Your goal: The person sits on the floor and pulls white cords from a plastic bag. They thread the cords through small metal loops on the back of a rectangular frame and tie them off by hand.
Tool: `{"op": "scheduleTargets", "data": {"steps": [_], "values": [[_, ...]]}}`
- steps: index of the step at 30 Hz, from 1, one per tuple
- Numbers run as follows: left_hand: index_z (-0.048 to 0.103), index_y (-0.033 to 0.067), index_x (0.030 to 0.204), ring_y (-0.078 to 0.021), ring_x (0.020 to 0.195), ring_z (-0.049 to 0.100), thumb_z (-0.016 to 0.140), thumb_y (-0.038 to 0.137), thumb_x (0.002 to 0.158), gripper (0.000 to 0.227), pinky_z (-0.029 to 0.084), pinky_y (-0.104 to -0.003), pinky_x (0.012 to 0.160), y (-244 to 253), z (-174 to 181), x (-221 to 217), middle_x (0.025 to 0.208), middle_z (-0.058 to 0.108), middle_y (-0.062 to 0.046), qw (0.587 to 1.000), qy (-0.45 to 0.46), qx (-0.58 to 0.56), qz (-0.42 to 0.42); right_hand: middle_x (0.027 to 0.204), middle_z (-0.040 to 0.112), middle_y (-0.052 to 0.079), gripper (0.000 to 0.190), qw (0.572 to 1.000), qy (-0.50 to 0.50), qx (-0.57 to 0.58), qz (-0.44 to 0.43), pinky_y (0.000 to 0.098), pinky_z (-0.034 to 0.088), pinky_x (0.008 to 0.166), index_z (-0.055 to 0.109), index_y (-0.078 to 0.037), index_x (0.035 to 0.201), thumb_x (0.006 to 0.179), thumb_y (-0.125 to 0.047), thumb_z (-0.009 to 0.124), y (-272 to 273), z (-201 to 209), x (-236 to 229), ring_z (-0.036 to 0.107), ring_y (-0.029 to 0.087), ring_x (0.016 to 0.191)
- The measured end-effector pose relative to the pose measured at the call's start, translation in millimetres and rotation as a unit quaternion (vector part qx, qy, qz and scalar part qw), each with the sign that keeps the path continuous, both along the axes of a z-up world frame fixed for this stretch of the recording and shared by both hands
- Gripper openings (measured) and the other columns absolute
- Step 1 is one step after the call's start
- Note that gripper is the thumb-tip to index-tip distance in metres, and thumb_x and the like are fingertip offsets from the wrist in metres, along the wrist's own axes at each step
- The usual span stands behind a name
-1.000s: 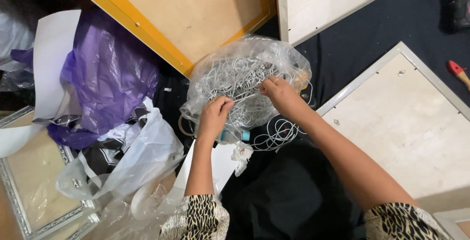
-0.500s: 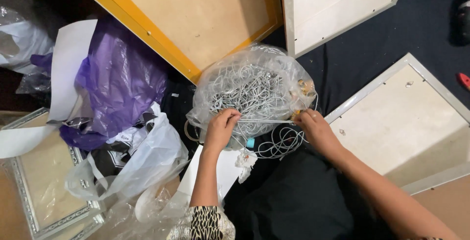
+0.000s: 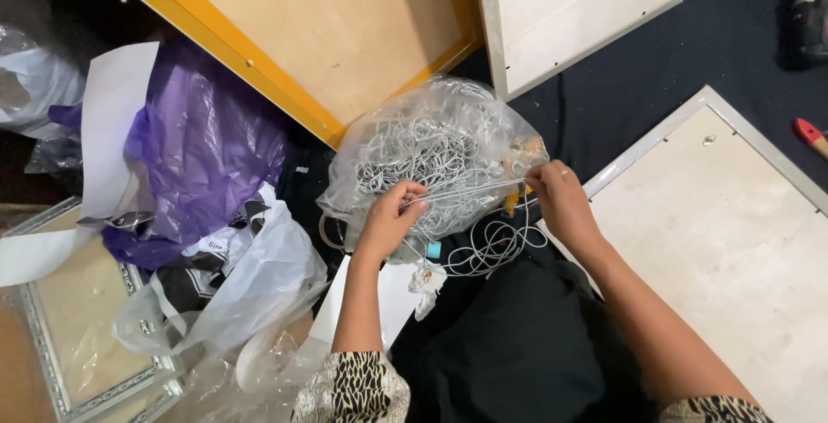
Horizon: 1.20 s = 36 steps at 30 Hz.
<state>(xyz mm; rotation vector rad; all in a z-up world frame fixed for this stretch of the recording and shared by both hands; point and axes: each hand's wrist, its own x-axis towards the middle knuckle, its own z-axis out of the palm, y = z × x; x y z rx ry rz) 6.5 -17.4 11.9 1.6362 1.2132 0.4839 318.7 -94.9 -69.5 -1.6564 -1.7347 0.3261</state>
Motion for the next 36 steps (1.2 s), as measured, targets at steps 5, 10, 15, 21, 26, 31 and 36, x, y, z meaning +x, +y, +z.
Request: {"op": "scheduleTargets", "data": {"steps": [5,10,15,21,26,31,36], "values": [[0.074,0.0155,0.108,-0.0339,0.098,0.072,0.073,0.019,0.095,0.014,0.058,-0.043,0.088,8.4,-7.1,-9.8,0.093,0.076,-0.011,0.997,0.055,0.058,0.006,0.084,0.059,0.006,0.008,1.000,0.003,-0.001,-0.007,0.0379,0.053,0.076,0.063,-0.008,0.099,0.099,-0.010,0.071,7.3,3.2,-4.7,0.067,0.031,0.081],[0.073,0.0135,0.107,-0.0374,0.103,0.070,0.074,0.020,0.094,0.015,0.057,-0.047,0.091,15.6,-15.2,-16.9,0.097,0.075,-0.015,0.996,0.057,0.063,0.028,0.087,0.061,0.008,0.009,0.999,0.010,-0.021,-0.042,0.0407,0.053,0.076,0.063,-0.007,0.102,0.100,-0.010,0.071,9.0,0.4,5.1,0.067,0.032,0.086],[0.076,0.0174,0.108,-0.0188,0.083,0.073,0.073,0.017,0.096,0.012,0.061,-0.034,0.080,22.2,-44.3,-20.8,0.093,0.076,-0.008,0.991,-0.005,0.002,0.137,0.087,0.066,0.006,0.005,0.996,0.017,-0.092,-0.012,0.0389,0.055,0.077,0.069,-0.011,0.102,0.099,-0.013,0.071,10.5,3.1,4.4,0.070,0.030,0.086],[0.064,0.0038,0.113,-0.0105,0.085,0.068,0.061,0.009,0.101,0.014,0.061,-0.021,0.080,18.9,-50.4,-3.4,0.095,0.069,-0.007,0.933,-0.213,-0.082,0.278,0.084,0.064,0.007,0.004,0.996,0.004,-0.084,0.011,0.0391,0.055,0.074,0.070,-0.009,0.100,0.098,-0.012,0.070,7.6,-4.6,-20.7,0.069,0.031,0.080],[0.064,0.0052,0.113,-0.0127,0.087,0.073,0.068,0.010,0.098,0.016,0.064,-0.025,0.083,23.5,-75.0,0.7,0.097,0.070,-0.008,0.885,-0.336,-0.155,0.281,0.083,0.063,0.007,0.006,0.995,0.001,-0.099,0.025,0.0381,0.055,0.076,0.070,-0.012,0.100,0.096,-0.016,0.072,0.6,-27.1,-31.6,0.069,0.030,0.082],[0.063,0.0110,0.107,-0.0111,0.083,0.073,0.069,0.017,0.100,0.011,0.065,-0.021,0.077,31.8,-91.4,-4.1,0.095,0.070,-0.005,0.859,-0.369,-0.197,0.296,0.083,0.063,0.007,0.008,0.995,0.016,-0.096,0.021,0.0390,0.055,0.077,0.069,-0.012,0.099,0.096,-0.018,0.072,3.1,-27.6,-26.7,0.069,0.032,0.084],[0.065,0.0085,0.090,-0.0162,0.085,0.073,0.067,0.013,0.100,0.011,0.065,-0.022,0.080,48.9,-110.1,-22.1,0.095,0.073,-0.008,0.704,-0.549,-0.288,0.347,0.089,0.066,0.004,0.008,0.990,0.044,-0.126,-0.044,0.0387,0.055,0.082,0.071,-0.018,0.102,0.099,-0.025,0.073,13.3,-27.3,1.3,0.070,0.028,0.093]]}}
